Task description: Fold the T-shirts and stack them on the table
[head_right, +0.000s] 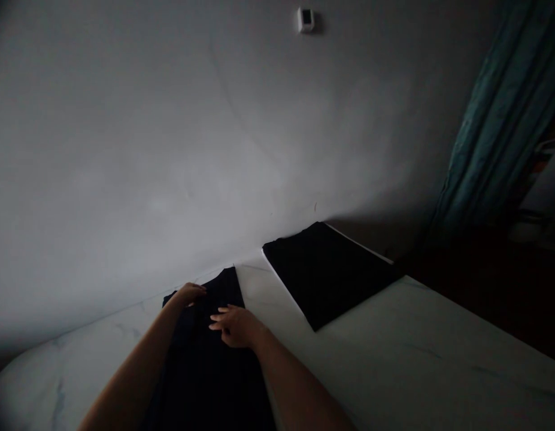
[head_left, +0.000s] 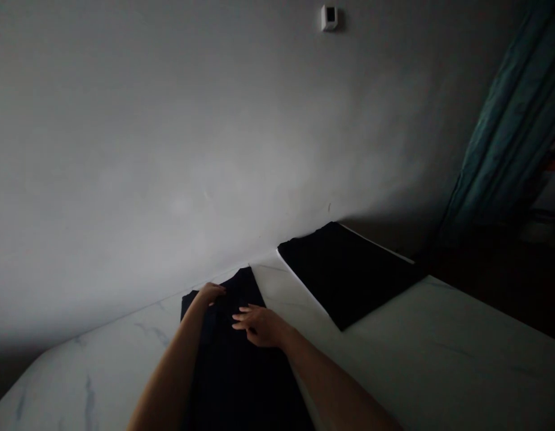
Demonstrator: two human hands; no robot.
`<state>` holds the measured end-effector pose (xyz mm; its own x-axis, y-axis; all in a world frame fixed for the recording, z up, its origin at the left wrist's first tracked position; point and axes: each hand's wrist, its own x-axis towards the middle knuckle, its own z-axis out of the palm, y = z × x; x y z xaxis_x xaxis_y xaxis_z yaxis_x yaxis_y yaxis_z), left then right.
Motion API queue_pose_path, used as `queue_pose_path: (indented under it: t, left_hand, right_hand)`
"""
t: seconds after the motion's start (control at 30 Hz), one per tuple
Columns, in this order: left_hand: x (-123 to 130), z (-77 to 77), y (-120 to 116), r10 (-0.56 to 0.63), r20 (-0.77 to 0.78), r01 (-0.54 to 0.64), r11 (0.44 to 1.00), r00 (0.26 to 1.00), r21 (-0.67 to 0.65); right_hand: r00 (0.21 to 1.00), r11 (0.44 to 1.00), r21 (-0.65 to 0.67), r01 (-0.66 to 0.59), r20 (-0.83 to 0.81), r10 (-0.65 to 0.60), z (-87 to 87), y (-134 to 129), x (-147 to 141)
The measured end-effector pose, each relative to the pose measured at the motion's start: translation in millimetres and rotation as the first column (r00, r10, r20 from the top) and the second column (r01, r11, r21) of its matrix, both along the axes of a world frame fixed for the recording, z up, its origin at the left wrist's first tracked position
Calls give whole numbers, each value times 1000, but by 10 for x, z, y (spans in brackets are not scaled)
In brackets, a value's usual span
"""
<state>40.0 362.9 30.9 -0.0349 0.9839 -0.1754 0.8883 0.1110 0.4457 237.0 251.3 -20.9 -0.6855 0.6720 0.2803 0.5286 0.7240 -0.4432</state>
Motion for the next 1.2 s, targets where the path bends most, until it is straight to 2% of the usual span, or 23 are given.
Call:
queue_pose_path:
  t: [0.1, 0.23, 0.27, 0.33, 0.4, 0.47, 0.5, 0.57, 0.67, 0.73, 0.8, 1.0, 1.1, 1.2]
  left_hand:
    - [-16, -22, -48, 10, -98, -9, 1000, 995, 6]
    - [44, -46, -214, -8, -241, 38, 992, 971, 117]
    - [72, -42, -267, -18, -274, 63, 986, 962, 155]
    - [134, -30, -380, -52, -328, 134, 963, 943, 233]
    - [189, -36, -489, -122, -361, 235, 928, 925, 290]
    - [223, -91, -584, -209, -374, 337, 886, 903, 319]
    - [230, -141, -624, -255, -383, 389, 862, 888, 327]
    - [227, -279, -690, -327, -416, 478, 810, 848, 339]
    - [201, -505, -749, -367, -465, 547, 763, 806, 345]
    - [184, -614, -765, -360, -470, 546, 760, 806, 353]
    - [173, -677, -766, -352, -469, 542, 753, 810, 373]
    - [171, -716, -775, -339, -452, 528, 748, 825, 402]
    - [187, -691, -798, -343, -438, 519, 760, 831, 391]
    - [200, -683, -808, -339, -428, 509, 768, 838, 388]
  right_hand:
    - [1000, 1000, -16, 4, -11, -4, -8, -7, -9]
    - [994, 997, -71, 2, -110, -10, 18, -28, 15]
    - [985, 996, -86, 32, -165, -46, 61, -26, 39]
    - [934, 976, -112, 186, -288, -211, 203, 5, 110]
    - [833, 900, -132, 416, -342, -435, 399, 86, 186]
    - [764, 800, -120, 587, -245, -597, 592, 226, 227]
    - [752, 769, -106, 631, -162, -639, 667, 317, 225]
    - [745, 742, -89, 665, -4, -668, 748, 531, 174]
    - [711, 702, -109, 704, 107, -695, 703, 879, 38]
    - [680, 668, -128, 733, 150, -718, 611, 1091, -45]
    - [677, 659, -154, 736, 174, -715, 510, 1271, -107]
    - [744, 717, -198, 669, 173, -646, 304, 1602, -193]
    - [734, 716, -163, 679, 153, -662, 272, 1657, -197]
    - [701, 694, -98, 713, 126, -702, 270, 1585, -246]
